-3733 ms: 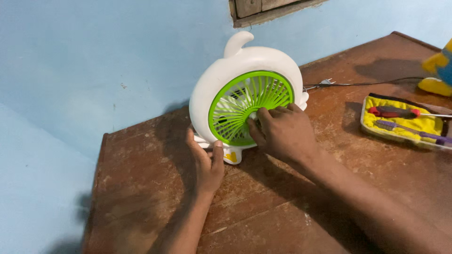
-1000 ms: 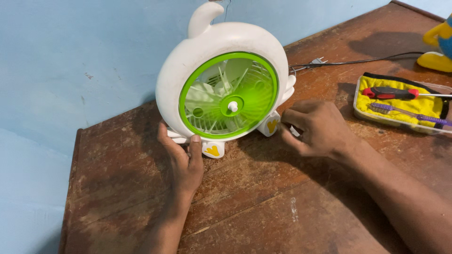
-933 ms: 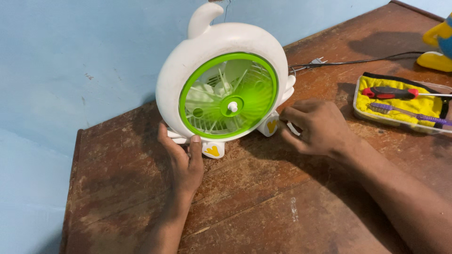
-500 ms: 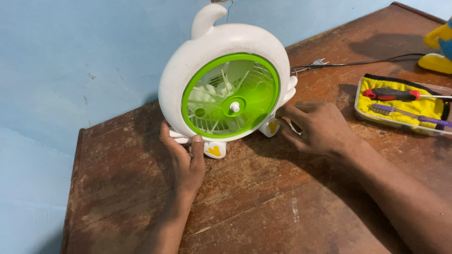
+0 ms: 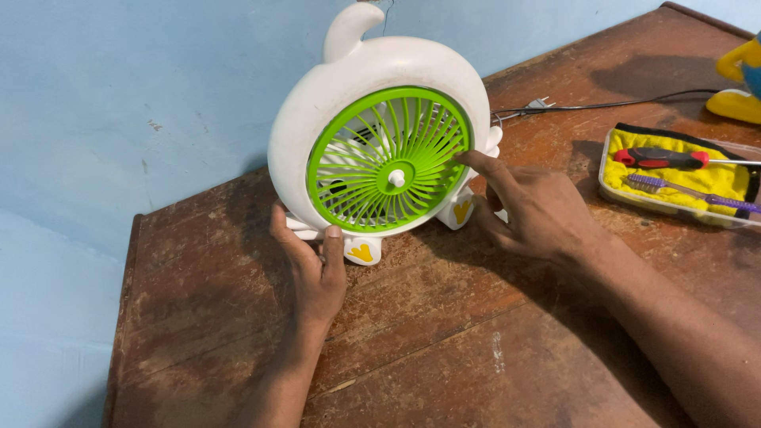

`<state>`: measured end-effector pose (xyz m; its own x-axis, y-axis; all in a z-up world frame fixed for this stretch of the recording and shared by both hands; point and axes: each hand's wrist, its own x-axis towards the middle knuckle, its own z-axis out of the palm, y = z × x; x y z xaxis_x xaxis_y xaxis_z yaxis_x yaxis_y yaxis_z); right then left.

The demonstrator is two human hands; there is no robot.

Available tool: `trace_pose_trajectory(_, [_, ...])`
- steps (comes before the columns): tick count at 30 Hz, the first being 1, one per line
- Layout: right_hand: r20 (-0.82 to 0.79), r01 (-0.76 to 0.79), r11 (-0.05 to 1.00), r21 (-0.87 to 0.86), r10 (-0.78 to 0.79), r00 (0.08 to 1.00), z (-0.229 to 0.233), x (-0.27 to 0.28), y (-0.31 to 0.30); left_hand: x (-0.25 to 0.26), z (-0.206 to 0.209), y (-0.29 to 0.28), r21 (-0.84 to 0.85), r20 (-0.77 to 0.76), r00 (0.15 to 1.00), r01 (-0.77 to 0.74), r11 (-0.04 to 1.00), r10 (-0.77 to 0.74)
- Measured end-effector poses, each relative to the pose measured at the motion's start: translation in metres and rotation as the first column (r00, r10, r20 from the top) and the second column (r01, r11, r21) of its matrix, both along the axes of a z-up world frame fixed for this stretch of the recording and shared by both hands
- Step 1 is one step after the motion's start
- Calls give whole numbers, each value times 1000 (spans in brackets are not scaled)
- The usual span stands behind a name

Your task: The person removes the central cap from the front grille of a small white and green electric fan, then uses a screwdriver to loosen screws on the rear grille. The fan remains partially disassembled at the end of the clip.

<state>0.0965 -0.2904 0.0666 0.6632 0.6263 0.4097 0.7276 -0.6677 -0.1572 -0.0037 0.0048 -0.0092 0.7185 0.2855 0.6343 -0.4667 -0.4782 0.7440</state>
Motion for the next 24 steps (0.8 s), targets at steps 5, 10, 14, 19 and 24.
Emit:
trace_pose_trajectory(5, [-39, 16, 1000, -22, -17, 999, -3, 4, 1, -2, 2, -1, -13, -13, 1000, 0, 1000, 0])
trace_pose_trajectory(10, [-9, 13, 1000, -23, -13, 1000, 0, 4, 2, -2, 3, 1, 17, -59, 998, -34, 999, 34])
trace_pose_trajectory(14, [-47, 66, 992, -110, -72, 996, 0, 3, 2, -1, 0, 2, 25, -22, 1000, -8, 1000, 9])
trace_pose_trajectory(19, [-65, -17, 998, -66, 13, 998, 0, 3, -6, 0, -2, 4, 67, -26, 999, -40, 997, 41])
trace_pose_trajectory(24, [126, -180, 977, 111, 166, 978, -2, 0, -5, 2, -2, 5, 56, -17, 1000, -10, 998, 11])
